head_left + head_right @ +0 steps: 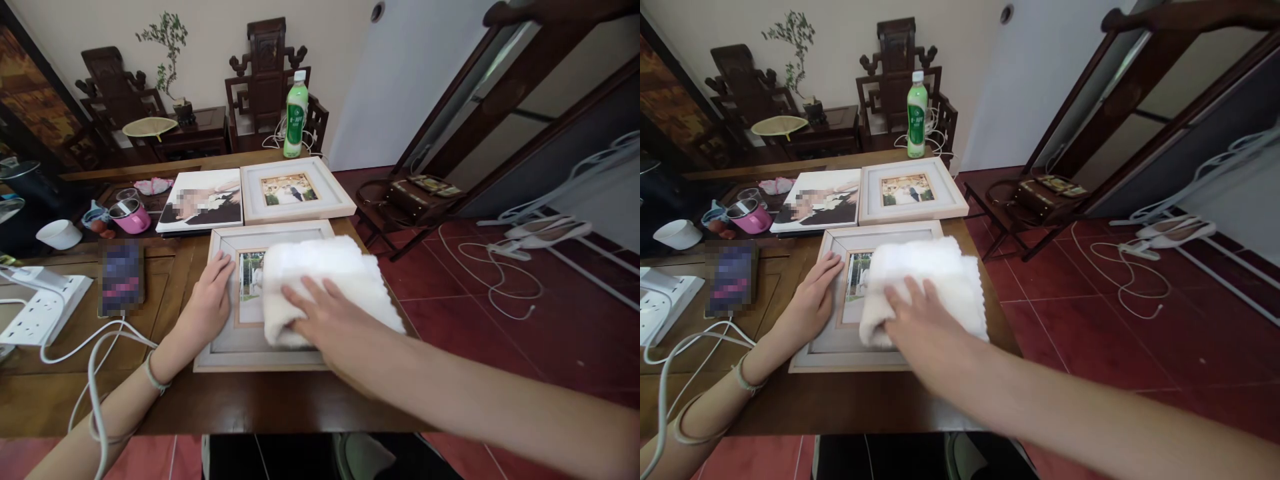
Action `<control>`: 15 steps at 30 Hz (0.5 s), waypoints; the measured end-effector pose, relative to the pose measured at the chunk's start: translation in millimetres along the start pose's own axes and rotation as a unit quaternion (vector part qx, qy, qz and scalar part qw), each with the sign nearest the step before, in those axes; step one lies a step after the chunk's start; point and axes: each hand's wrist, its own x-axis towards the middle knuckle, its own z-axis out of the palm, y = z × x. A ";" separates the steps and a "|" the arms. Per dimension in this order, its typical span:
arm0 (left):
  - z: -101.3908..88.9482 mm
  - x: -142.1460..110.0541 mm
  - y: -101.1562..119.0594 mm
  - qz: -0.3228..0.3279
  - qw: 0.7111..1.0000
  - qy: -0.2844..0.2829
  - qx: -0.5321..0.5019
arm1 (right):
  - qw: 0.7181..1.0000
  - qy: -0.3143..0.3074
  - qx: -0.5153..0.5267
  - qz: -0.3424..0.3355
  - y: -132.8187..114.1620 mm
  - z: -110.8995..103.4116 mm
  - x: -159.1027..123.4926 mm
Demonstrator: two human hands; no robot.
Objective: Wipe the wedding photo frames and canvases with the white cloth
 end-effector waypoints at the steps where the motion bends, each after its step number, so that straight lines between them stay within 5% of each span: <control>1: -1.4 0.3 1.5 0.001 1.000 -0.007 0.003 | 0.999 -0.028 0.021 -0.010 -7.4 0.7 -6.8; 7: -9.5 1.9 9.1 -0.003 0.998 -0.055 0.012 | 0.982 -0.111 0.146 -0.050 -28.1 1.5 -25.8; 15: -11.5 2.7 11.7 0.006 0.997 -0.067 0.024 | 0.998 0.028 0.051 -0.004 13.2 4.4 8.1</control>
